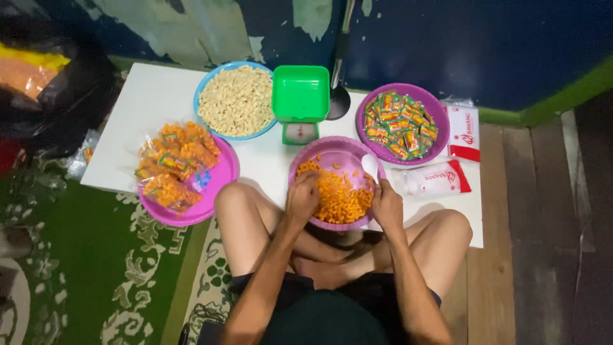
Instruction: Measuring and packing orange snacks into plastic bags using a spoon and a scale.
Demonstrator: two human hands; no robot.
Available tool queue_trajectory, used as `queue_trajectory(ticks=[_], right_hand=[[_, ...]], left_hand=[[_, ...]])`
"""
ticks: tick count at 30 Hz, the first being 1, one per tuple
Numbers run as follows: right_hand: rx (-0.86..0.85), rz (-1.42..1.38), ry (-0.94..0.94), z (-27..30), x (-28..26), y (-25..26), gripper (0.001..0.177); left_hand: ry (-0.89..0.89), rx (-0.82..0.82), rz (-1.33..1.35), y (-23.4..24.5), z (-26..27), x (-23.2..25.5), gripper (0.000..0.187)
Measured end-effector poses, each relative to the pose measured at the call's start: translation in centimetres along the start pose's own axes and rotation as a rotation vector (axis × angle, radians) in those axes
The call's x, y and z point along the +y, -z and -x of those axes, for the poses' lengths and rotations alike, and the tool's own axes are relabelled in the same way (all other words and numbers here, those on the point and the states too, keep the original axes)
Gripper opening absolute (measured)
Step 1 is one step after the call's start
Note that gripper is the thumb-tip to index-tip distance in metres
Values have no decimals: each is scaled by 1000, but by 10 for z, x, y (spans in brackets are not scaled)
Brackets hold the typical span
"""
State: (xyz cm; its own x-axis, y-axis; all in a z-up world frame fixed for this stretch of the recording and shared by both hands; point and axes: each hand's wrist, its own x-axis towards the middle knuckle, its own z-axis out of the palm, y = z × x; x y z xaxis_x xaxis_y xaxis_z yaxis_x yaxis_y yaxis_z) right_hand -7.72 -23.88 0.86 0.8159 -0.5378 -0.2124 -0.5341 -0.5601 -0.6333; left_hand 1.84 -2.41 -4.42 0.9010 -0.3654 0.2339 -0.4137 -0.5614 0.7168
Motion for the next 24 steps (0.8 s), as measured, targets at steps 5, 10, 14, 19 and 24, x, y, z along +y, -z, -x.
queue_trajectory(ticks=[5, 10, 14, 19, 24], right_hand=[[-39, 353, 62, -43, 58, -39, 34], [32, 471, 55, -59, 57, -63, 31], [-22, 518, 78, -53, 30, -71, 38], [-176, 474, 125, -76, 67, -119, 37], [-297, 336, 38, -75, 73, -122, 42]], left_hand=[[29, -6, 22, 24, -2, 11, 36], [122, 9, 89, 51, 7, 39, 44], [207, -4, 103, 59, 9, 39, 52], [246, -29, 134, 60, 11, 41, 54], [299, -44, 171, 59, 15, 42, 59]])
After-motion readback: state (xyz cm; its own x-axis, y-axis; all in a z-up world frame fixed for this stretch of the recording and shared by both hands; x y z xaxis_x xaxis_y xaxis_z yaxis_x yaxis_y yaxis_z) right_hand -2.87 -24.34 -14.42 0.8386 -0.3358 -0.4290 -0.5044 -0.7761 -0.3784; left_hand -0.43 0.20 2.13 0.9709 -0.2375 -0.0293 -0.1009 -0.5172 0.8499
